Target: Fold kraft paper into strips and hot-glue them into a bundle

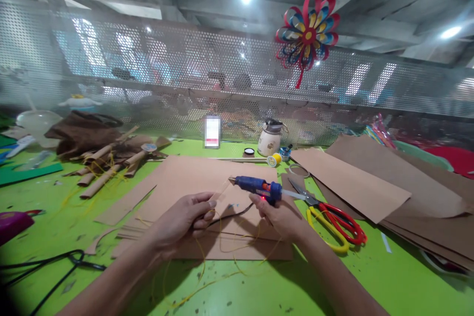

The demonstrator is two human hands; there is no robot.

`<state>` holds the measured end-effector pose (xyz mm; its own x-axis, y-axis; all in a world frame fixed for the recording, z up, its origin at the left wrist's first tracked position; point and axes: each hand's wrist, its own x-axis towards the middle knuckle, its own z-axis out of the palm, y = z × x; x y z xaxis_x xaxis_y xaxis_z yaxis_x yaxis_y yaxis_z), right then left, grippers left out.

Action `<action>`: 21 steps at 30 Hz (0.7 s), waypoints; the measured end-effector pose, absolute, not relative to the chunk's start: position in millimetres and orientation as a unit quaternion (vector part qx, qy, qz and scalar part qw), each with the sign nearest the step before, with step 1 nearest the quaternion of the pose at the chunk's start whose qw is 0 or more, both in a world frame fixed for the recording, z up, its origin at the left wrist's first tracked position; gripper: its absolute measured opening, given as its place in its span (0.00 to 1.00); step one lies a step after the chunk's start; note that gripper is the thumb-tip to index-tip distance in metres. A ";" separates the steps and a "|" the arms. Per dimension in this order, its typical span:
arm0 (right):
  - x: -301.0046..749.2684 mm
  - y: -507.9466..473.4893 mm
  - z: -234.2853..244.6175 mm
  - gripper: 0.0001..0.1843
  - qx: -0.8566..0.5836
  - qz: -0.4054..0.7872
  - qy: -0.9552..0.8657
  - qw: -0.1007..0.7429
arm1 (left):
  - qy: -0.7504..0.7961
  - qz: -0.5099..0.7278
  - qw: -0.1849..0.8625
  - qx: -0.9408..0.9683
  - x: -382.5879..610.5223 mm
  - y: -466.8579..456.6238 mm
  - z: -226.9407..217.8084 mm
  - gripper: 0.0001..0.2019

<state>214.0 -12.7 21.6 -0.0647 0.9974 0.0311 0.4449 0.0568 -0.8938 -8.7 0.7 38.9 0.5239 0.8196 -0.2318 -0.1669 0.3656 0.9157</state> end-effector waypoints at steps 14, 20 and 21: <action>212.5 -12.8 24.1 0.25 -0.578 0.385 -0.615 0.374 | 0.350 0.329 0.747 0.460 -9.1 1.9 34.6 0.09; 207.7 -16.8 18.2 0.26 -0.568 0.382 -0.638 0.354 | 0.346 0.337 0.757 0.439 -9.5 3.0 33.8 0.08; 206.8 -17.8 17.6 0.25 -0.564 0.385 -0.643 0.348 | 0.350 0.340 0.755 0.439 -9.8 3.2 34.3 0.08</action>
<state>206.8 -17.8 17.6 -0.1221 0.9924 0.0132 0.4569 0.0680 -0.8869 -9.8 3.2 34.3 0.5241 0.8200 -0.2299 -0.2060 0.3840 0.9001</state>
